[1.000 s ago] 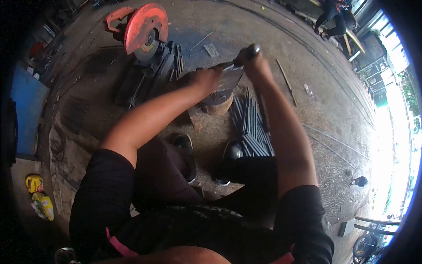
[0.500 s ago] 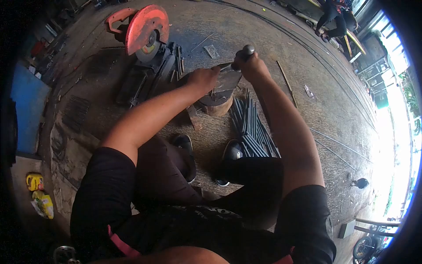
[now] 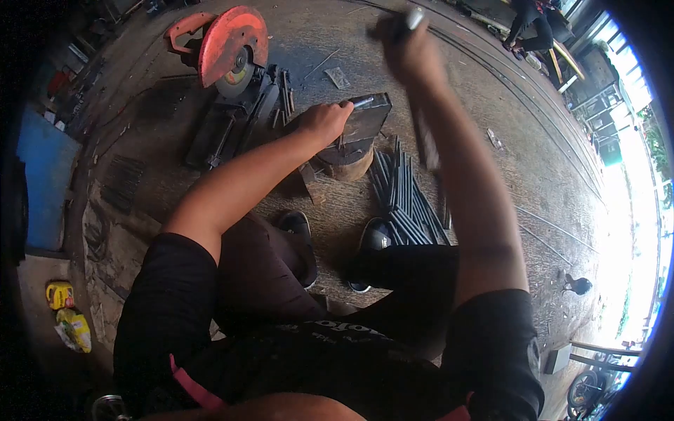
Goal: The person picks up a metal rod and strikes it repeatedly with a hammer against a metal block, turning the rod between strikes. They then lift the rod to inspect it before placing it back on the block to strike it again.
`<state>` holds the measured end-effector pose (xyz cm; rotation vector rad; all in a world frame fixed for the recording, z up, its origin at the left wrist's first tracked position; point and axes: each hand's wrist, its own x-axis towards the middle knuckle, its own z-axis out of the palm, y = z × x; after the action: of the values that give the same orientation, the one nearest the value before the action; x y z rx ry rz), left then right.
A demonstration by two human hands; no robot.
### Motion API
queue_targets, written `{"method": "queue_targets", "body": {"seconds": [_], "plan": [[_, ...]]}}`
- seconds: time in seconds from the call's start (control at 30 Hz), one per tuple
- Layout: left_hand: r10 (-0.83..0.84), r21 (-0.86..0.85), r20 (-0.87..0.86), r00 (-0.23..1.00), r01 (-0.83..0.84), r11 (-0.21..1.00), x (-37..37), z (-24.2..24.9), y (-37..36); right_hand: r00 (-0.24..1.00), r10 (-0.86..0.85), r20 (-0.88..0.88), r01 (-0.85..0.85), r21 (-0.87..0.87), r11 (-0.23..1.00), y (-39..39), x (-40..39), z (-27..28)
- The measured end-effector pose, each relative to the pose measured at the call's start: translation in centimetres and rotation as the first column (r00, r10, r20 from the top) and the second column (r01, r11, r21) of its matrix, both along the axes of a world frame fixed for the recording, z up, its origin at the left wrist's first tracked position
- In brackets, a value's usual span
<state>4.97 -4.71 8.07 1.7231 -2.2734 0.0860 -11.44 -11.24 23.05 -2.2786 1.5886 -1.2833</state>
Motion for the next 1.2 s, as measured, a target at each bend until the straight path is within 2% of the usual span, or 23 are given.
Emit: {"method": "queue_targets", "body": {"seconds": [0.07, 0.1, 0.17, 0.2, 0.23, 0.27, 0.3, 0.33, 0.37, 0.4, 0.47, 0.53, 0.57, 0.6, 0.63, 0.67, 0.7, 0.83, 0.9, 1.0, 1.07, 1.13, 1.2], "plan": [[0.041, 0.003, -0.020, 0.999, -0.041, 0.999, -0.1, 0.2, 0.1, 0.938, 0.152, -0.313, -0.112, 0.143, 0.983, 0.3, -0.5, -10.2], [0.035, 0.003, -0.012, 0.999, -0.035, 0.999, 0.0, 0.3, -0.1, 0.941, 0.147, -0.305, -0.107, 0.143, 0.984, 0.2, -0.7, -9.8], [0.036, -0.001, 0.002, 0.999, -0.036, 0.999, 0.0, -0.1, -0.1, 0.973, 0.228, -0.025, -0.172, 0.576, 0.799, -1.0, -2.2, -8.8], [0.027, 0.003, 0.002, 1.000, -0.027, 1.000, -0.2, -0.1, 0.1, 0.870, 0.398, -0.292, -0.284, 0.363, 0.888, -3.8, -3.8, -9.6], [0.020, 0.012, -0.014, 1.000, -0.020, 1.000, -0.1, 0.3, 0.0, 0.980, 0.117, -0.160, -0.048, 0.383, 0.923, -2.9, -2.9, -6.7], [0.015, 0.026, -0.029, 0.999, -0.015, 1.000, 0.0, 0.4, 0.0, 0.991, 0.131, 0.016, -0.129, 0.326, 0.937, -1.8, -2.6, -3.5], [0.020, 0.030, -0.033, 0.999, -0.019, 0.999, 0.0, 0.4, 0.0, 0.988, 0.154, 0.002, -0.150, 0.222, 0.963, 2.1, -1.8, 1.7], [0.025, 0.031, -0.020, 0.999, -0.025, 0.999, 0.0, 0.5, -0.1, 0.976, 0.190, 0.105, -0.191, 0.005, 0.981, 1.8, -1.8, 3.4], [0.029, 0.033, -0.006, 1.000, -0.029, 0.999, 0.0, 0.4, -0.1, 0.996, 0.077, -0.035, -0.083, -0.226, 0.971, -1.1, -2.7, 4.3], [0.030, 0.041, -0.005, 1.000, -0.030, 0.999, 0.0, 0.2, -0.1, 0.996, 0.078, -0.033, -0.083, -0.219, 0.972, 0.8, -2.1, 6.0], [0.033, 0.048, -0.005, 0.999, -0.033, 0.998, 0.0, 0.4, -0.1, 0.948, 0.044, 0.315, -0.036, -0.030, 0.999, 6.4, -0.3, 10.3], [0.026, 0.058, -0.010, 1.000, -0.025, 0.998, 0.1, 0.8, 0.0, 0.996, 0.013, 0.085, 0.006, -0.217, 0.976, 0.2, -1.7, 5.3], [0.017, 0.072, -0.015, 1.000, -0.015, 0.997, 0.1, 1.0, 0.2, 0.989, 0.112, 0.102, -0.091, -0.191, 0.977, 0.6, -1.0, 2.3], [0.014, 0.070, -0.015, 1.000, -0.013, 0.997, 0.0, 1.0, 0.5, 0.979, 0.203, 0.030, -0.202, -0.024, 0.979, -0.8, -1.0, -2.5], [0.007, 0.069, -0.013, 1.000, -0.006, 0.998, -0.1, 1.0, 0.8, 0.955, -0.125, -0.268, 0.205, 0.295, 0.933, -0.9, 0.2, -8.1], [-0.004, 0.062, -0.008, 1.000, 0.005, 0.998, -0.2, 1.3, 0.8, 0.957, 0.094, -0.275, -0.012, 0.285, 0.958, -2.2, -0.9, -12.8], [0.009, 0.071, 0.019, 1.000, -0.011, 0.997, -0.2, 1.3, 0.5, 0.900, 0.258, -0.352, -0.133, 0.341, 0.930, 4.6, -0.3, -5.2], [-0.032, 0.009, -0.027, 0.999, 0.032, 0.999, 0.4, 0.0, -0.1, 0.831, 0.276, -0.483, -0.063, 0.410, 0.910, 1.8, -1.4, -5.3], [0.029, 0.096, -0.085, 0.996, -0.021, 0.995, 0.5, 0.7, 0.0, 0.975, 0.222, -0.028, -0.187, 0.443, 0.877, 3.0, -1.6, -0.8], [0.106, 0.165, -0.099, 0.989, -0.089, 0.982, -0.1, 1.1, 0.4, 0.997, 0.066, 0.026, -0.067, 0.051, 0.996, 2.8, -1.2, 4.5], [0.116, 0.212, -0.117, 0.986, -0.089, 0.973, -0.2, 0.9, 0.1, 0.995, 0.029, 0.097, -0.030, 0.011, 0.999, 2.6, -1.2, 8.2], [0.134, 0.191, -0.083, 0.988, -0.116, 0.975, -0.3, 0.9, 0.1, 0.983, 0.157, 0.099, -0.100, -0.431, 0.897, 3.1, -0.8, 9.6], [0.145, 0.202, -0.097, 0.985, -0.124, 0.972, -0.4, 1.2, 0.2, 0.998, 0.054, 0.039, -0.041, -0.261, 0.964, 2.1, -0.7, 7.1]]}}
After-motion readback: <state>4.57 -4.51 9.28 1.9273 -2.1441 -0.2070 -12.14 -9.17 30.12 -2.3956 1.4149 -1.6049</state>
